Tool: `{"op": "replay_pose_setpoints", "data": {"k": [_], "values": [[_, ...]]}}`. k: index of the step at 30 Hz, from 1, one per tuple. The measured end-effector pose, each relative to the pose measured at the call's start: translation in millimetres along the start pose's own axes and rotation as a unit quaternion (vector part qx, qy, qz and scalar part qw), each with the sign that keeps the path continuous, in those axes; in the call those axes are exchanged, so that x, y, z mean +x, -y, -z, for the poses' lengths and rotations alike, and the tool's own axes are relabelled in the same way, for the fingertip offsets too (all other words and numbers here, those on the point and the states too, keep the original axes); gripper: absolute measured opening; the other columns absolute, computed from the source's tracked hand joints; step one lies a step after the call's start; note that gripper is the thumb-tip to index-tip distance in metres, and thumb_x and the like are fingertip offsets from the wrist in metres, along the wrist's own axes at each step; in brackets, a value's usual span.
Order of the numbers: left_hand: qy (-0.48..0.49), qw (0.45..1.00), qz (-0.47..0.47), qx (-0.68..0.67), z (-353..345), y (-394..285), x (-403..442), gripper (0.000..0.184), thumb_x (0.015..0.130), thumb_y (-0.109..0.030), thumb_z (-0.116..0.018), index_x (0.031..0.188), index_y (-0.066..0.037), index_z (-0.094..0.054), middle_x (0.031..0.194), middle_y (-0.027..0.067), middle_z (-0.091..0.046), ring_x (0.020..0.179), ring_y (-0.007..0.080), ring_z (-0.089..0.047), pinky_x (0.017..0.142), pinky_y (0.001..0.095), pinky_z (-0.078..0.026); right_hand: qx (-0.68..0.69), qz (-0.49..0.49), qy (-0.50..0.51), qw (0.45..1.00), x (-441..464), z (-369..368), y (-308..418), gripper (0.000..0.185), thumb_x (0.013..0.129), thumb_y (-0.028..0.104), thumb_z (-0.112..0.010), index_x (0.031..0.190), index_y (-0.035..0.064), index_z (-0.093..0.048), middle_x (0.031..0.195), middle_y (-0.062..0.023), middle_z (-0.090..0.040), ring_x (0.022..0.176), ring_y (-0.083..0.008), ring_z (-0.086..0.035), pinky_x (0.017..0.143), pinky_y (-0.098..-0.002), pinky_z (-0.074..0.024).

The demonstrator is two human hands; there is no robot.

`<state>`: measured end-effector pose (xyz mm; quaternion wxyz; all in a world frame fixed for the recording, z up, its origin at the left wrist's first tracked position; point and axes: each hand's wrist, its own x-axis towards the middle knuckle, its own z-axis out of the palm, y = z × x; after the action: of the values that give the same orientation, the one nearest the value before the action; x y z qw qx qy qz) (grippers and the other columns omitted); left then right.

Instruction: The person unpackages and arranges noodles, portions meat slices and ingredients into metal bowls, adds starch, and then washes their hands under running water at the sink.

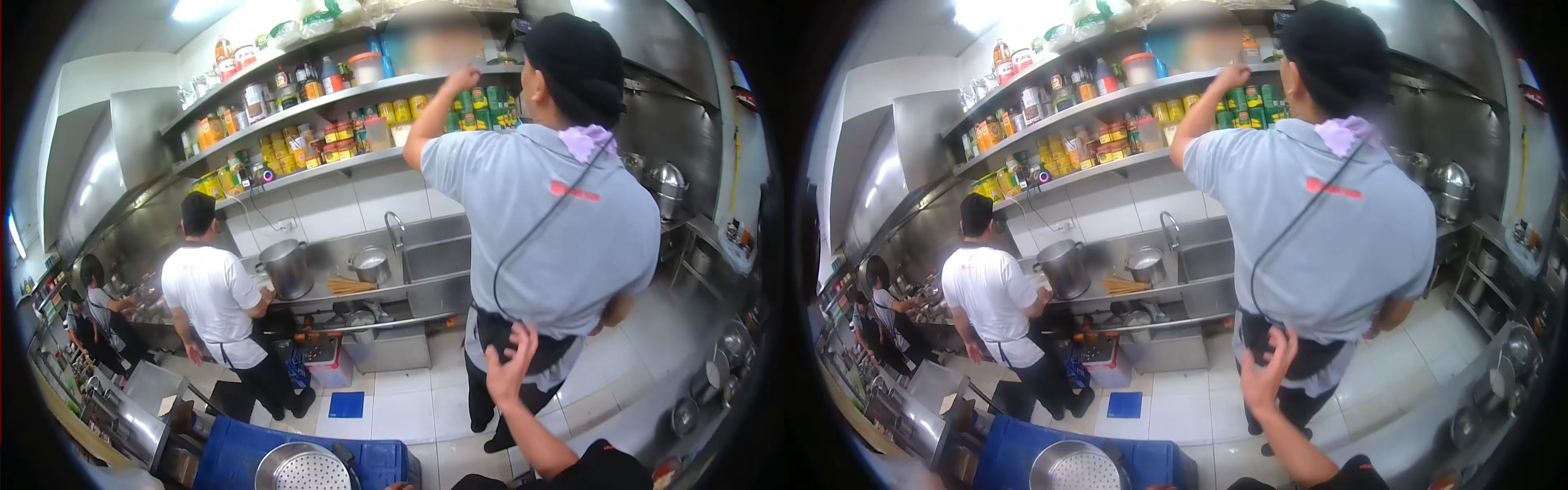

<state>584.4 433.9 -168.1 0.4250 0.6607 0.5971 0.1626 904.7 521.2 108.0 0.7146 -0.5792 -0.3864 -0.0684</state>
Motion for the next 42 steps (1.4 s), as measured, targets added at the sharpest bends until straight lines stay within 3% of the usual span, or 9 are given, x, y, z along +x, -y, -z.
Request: {"op": "replay_pose_setpoints", "data": {"k": [5,7,9,14,17,26,33,36,42], "values": [[0.03,0.998,-0.023,0.056,-1.2,-60.8,55.9,0.036,0.084,-0.03,-0.053,0.111,-0.007,-0.058,0.098,0.0155,-0.063,0.09,0.0283,-0.059,0.076,0.0377,-0.047,0.082,0.005,0.156,0.984,-5.6,-27.4,-22.6,0.033,0.067,0.002,-0.065,0.098,0.0066,-0.055,0.12,-0.0112,-0.041,0.098,-0.0209,-0.051,0.067,-0.0281,-0.0476],[0.041,0.996,-0.019,0.074,-3.6,-62.8,74.7,0.035,0.084,-0.03,-0.053,0.11,-0.007,-0.059,0.097,0.0158,-0.064,0.089,0.0276,-0.06,0.076,0.0376,-0.047,0.138,-0.042,0.242,0.96,3.5,-42.9,-30.6,0.025,0.069,0.003,-0.066,0.092,0.0068,-0.059,0.111,-0.0083,-0.05,0.083,-0.0149,-0.057,0.061,-0.0246,-0.0486],[0.082,0.996,-0.001,0.04,-16.2,-44.7,113.1,0.037,0.084,-0.033,-0.053,0.11,-0.007,-0.058,0.097,0.0157,-0.064,0.089,0.0272,-0.06,0.076,0.0376,-0.047,0.149,-0.032,0.26,0.953,18.4,-57.9,-32.5,0.022,0.07,0.002,-0.065,0.091,0.0048,-0.059,0.108,-0.0082,-0.051,0.079,-0.0125,-0.057,0.059,-0.0225,-0.0484],[0.074,0.996,-0.003,0.057,39.5,-150.5,117.8,0.041,0.082,-0.038,-0.054,0.109,-0.006,-0.059,0.096,0.0166,-0.063,0.089,0.0269,-0.06,0.076,0.0371,-0.047,0.179,-0.018,0.32,0.93,45.5,-94.9,-30.2,0.018,0.073,0.003,-0.066,0.09,0.0035,-0.06,0.1,-0.0067,-0.055,0.076,-0.0093,-0.058,0.059,-0.02,-0.0479],[0.047,0.99,-0.113,0.068,45.9,-147.9,162.5,0.041,0.081,-0.038,-0.057,0.108,-0.006,-0.059,0.097,0.0177,-0.063,0.085,0.0283,-0.061,0.074,0.0371,-0.048,0.187,-0.037,0.335,0.923,55.0,-110.7,-25.6,0.019,0.074,0.006,-0.067,0.092,0.0039,-0.06,0.099,-0.0062,-0.056,0.076,-0.0087,-0.058,0.06,-0.0198,-0.0473],[0.047,0.979,-0.196,-0.02,99.0,-212.3,226.0,0.038,0.08,-0.03,-0.06,0.109,-0.004,-0.058,0.094,0.0188,-0.063,0.078,0.0281,-0.062,0.071,0.0351,-0.049,0.144,-0.016,0.4,0.905,81.9,-138.1,-19.1,0.019,0.077,0.014,-0.066,0.093,0.0059,-0.062,0.099,-0.0046,-0.058,0.074,-0.0102,-0.06,0.059,-0.0225,-0.0464],[0.068,0.966,-0.246,-0.043,115.1,-228.0,240.8,0.032,0.081,-0.029,-0.06,0.096,-0.002,-0.061,0.083,0.0134,-0.064,0.069,0.0241,-0.06,0.064,0.0352,-0.048,0.132,-0.019,0.434,0.891,89.3,-151.7,-27.4,0.015,0.078,0.015,-0.066,0.09,0.0065,-0.063,0.095,-0.0032,-0.059,0.073,-0.0093,-0.058,0.06,-0.0219,-0.0459],[0.11,0.976,-0.186,0.017,150.6,-266.3,252.1,0.027,0.078,-0.022,-0.065,0.097,-0.004,-0.062,0.088,0.0145,-0.065,0.074,0.0216,-0.061,0.071,0.0304,-0.048,0.129,0.008,0.439,0.889,119.0,-150.3,-12.6,0.014,0.078,0.015,-0.066,0.089,0.006,-0.063,0.093,-0.0029,-0.059,0.073,-0.0093,-0.058,0.059,-0.0223,-0.046],[-0.016,0.956,-0.293,0.016,216.8,-334.5,259.2,0.028,0.081,-0.027,-0.062,0.1,-0.006,-0.063,0.084,0.0124,-0.066,0.07,0.0217,-0.062,0.066,0.0303,-0.049,0.131,0.093,0.378,0.912,171.5,-143.9,24.7,0.014,0.079,0.015,-0.065,0.088,0.0048,-0.062,0.09,-0.0036,-0.059,0.073,-0.0093,-0.057,0.058,-0.0219,-0.0464]]}}
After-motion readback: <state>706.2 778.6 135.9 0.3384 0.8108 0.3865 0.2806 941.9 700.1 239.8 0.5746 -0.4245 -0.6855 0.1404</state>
